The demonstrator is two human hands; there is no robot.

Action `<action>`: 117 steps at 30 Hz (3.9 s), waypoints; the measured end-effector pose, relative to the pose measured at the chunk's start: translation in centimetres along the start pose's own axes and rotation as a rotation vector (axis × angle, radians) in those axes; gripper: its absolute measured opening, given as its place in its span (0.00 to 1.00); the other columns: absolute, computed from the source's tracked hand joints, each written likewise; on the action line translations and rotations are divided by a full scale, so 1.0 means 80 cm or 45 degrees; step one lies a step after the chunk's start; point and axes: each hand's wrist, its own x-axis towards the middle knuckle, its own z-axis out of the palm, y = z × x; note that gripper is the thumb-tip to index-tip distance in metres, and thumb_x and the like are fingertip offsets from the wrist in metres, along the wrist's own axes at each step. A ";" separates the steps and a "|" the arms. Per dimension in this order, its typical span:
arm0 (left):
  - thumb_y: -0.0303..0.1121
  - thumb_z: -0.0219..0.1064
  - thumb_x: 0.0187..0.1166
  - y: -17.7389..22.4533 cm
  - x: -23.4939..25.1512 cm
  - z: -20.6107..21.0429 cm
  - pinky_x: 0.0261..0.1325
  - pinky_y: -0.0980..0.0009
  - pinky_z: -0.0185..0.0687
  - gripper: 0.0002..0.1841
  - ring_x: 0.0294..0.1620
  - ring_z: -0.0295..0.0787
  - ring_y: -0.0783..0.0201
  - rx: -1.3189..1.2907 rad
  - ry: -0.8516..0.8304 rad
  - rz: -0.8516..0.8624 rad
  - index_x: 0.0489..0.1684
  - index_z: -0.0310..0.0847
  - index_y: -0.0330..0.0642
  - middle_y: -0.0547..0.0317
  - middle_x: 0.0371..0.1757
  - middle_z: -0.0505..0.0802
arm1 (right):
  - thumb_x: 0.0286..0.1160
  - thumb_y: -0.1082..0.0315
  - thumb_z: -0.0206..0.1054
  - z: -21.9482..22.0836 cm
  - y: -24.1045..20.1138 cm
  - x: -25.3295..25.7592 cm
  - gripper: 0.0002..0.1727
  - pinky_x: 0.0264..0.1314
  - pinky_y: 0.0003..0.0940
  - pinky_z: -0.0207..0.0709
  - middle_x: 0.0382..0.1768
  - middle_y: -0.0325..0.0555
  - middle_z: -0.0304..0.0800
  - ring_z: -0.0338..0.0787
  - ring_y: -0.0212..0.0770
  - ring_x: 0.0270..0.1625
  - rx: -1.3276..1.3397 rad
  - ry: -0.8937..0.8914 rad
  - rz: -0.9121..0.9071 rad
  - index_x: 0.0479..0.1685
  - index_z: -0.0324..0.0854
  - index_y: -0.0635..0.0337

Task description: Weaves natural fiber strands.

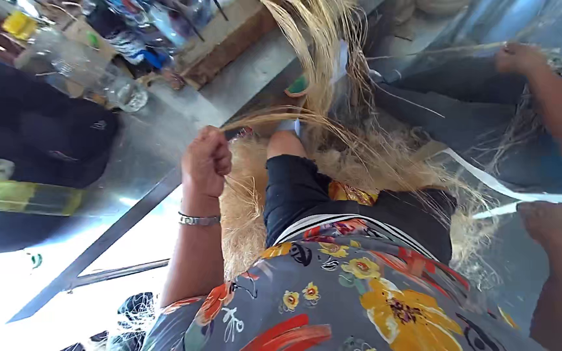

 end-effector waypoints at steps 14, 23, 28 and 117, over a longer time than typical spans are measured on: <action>0.34 0.47 0.86 -0.048 -0.046 0.086 0.16 0.86 0.53 0.15 0.12 0.58 0.84 -0.205 -0.416 -0.062 0.29 0.76 0.55 0.79 0.14 0.69 | 0.84 0.60 0.65 0.019 -0.401 -0.106 0.22 0.43 0.20 0.77 0.36 0.39 0.88 0.81 0.23 0.34 0.941 -0.801 -1.481 0.68 0.84 0.66; 0.30 0.45 0.87 -0.072 -0.056 0.102 0.14 0.87 0.50 0.16 0.11 0.55 0.84 -0.322 -0.548 -0.241 0.29 0.76 0.52 0.78 0.14 0.68 | 0.78 0.73 0.67 0.041 -0.421 -0.112 0.11 0.35 0.18 0.79 0.29 0.29 0.87 0.82 0.22 0.28 1.645 -1.070 -1.065 0.56 0.86 0.62; 0.30 0.44 0.87 -0.079 -0.060 0.113 0.14 0.87 0.49 0.15 0.11 0.55 0.84 -0.310 -0.609 -0.268 0.31 0.76 0.52 0.78 0.14 0.67 | 0.76 0.76 0.67 0.045 -0.420 -0.113 0.09 0.34 0.17 0.78 0.30 0.32 0.90 0.82 0.21 0.28 1.800 -1.064 -0.993 0.50 0.88 0.61; 0.33 0.47 0.88 -0.120 -0.046 0.161 0.20 0.85 0.63 0.09 0.16 0.66 0.79 -0.017 -0.550 0.119 0.43 0.74 0.49 0.69 0.22 0.76 | 0.88 0.67 0.60 0.035 -0.372 -0.062 0.11 0.42 0.28 0.92 0.40 0.42 0.97 0.96 0.34 0.35 2.238 -0.818 -1.153 0.40 0.88 0.50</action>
